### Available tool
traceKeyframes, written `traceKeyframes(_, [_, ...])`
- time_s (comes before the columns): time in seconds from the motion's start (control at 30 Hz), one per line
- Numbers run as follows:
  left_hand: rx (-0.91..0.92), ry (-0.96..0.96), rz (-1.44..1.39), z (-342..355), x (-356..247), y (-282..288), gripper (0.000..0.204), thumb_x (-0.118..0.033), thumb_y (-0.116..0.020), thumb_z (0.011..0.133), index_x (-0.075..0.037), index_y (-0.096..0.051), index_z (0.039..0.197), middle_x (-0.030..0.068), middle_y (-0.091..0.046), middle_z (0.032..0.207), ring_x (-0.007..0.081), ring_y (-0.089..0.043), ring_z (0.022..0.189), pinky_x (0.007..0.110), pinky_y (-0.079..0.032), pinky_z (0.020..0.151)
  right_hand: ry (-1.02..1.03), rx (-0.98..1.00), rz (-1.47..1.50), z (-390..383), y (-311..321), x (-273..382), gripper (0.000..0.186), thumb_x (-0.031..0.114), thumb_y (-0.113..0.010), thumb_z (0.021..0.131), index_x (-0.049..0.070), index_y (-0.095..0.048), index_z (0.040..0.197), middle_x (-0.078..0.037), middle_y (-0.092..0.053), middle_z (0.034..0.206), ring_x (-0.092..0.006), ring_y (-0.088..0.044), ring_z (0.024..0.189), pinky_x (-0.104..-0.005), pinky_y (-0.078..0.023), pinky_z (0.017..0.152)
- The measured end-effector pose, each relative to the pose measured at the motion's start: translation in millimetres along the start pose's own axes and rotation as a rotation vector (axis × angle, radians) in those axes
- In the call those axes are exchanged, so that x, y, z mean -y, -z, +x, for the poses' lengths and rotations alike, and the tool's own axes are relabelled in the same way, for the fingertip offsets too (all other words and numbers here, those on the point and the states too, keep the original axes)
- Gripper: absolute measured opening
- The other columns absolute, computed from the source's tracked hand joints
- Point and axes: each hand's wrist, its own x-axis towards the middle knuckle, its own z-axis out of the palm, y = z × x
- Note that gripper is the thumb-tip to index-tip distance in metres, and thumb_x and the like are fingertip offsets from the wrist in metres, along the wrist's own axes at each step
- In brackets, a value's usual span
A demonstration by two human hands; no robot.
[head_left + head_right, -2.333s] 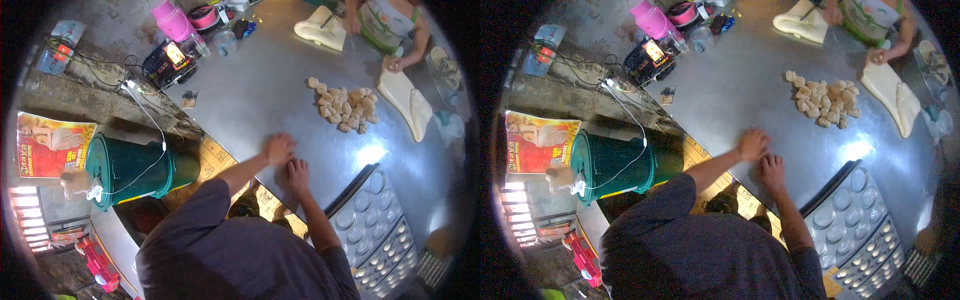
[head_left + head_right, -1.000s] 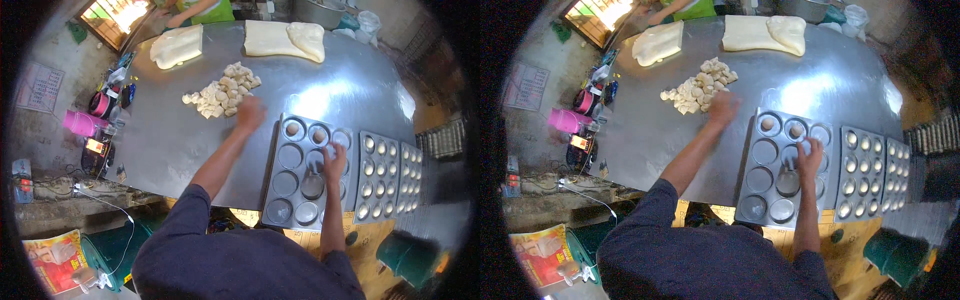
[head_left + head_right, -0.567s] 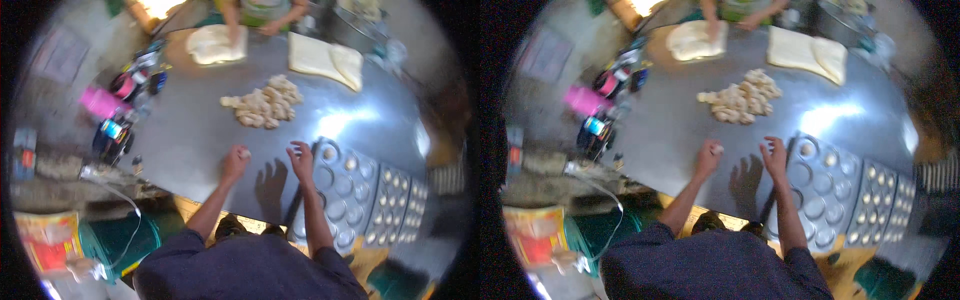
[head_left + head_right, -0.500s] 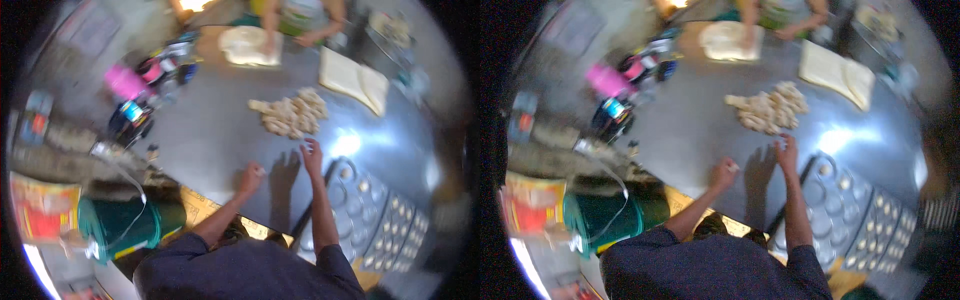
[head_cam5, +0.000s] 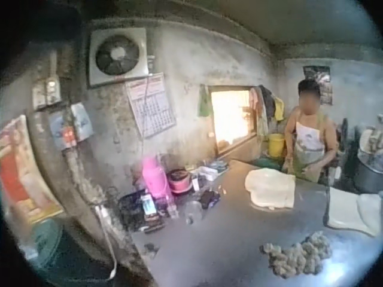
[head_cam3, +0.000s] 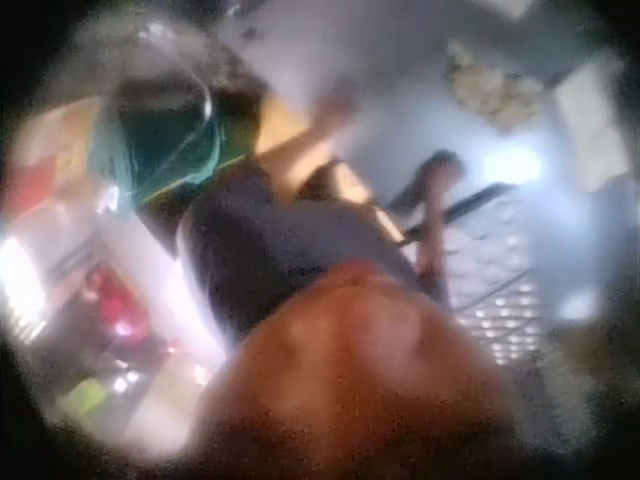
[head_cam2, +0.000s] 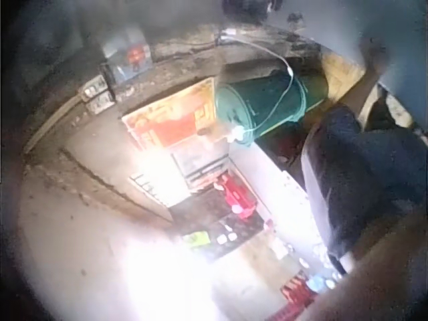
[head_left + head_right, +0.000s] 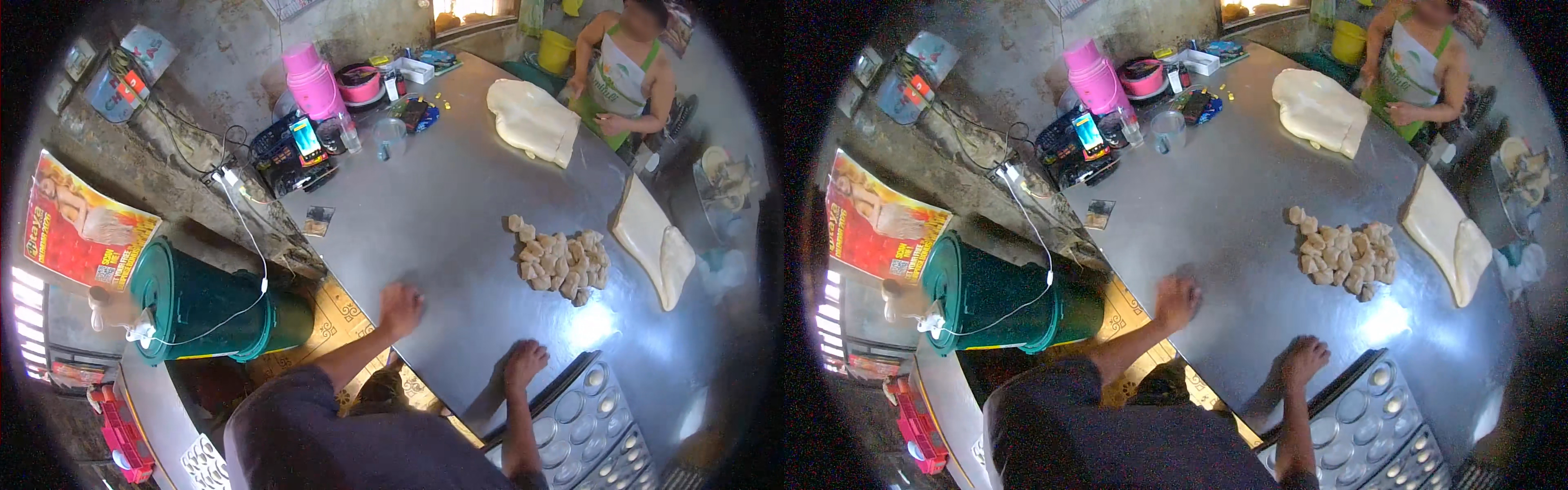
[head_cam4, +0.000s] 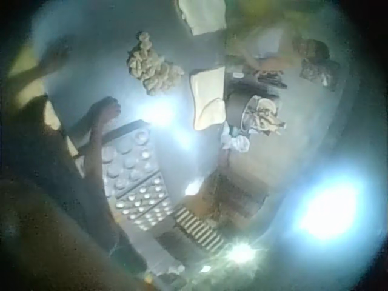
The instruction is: Rolling dough into small portions and arranging them into circular baking trays.
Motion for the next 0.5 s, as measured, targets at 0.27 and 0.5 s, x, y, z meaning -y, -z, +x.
traceKeyframes(0.27, [0.124, -0.127, -0.199, 83.3, 49.2, -9.4, 0.024, -0.023, -0.053, 0.086, -0.001, -0.053, 0.096, 0.0177, -0.055, 0.095, 0.0365, -0.05, 0.094, 0.046, -0.042, 0.081, 0.055, 0.029, 0.016, 39.8, -10.7, -64.3, 0.014, 0.013, -0.05, 0.085, 0.0, -0.055, 0.085, -0.018, -0.055, 0.088, -0.0351, -0.051, 0.089, -0.0498, -0.038, 0.085])
traceKeyframes(0.5, [0.057, -0.414, -0.028, 10.6, -41.7, -23.2, 0.022, -0.021, -0.054, 0.081, -0.002, -0.053, 0.093, 0.018, -0.056, 0.096, 0.0339, -0.053, 0.094, 0.046, -0.043, 0.084, 0.349, -0.052, 0.156, 9.4, -46.7, 16.8, 0.016, 0.019, -0.052, 0.084, 0.004, -0.056, 0.087, -0.018, -0.053, 0.09, -0.0362, -0.047, 0.091, -0.0471, -0.038, 0.082])
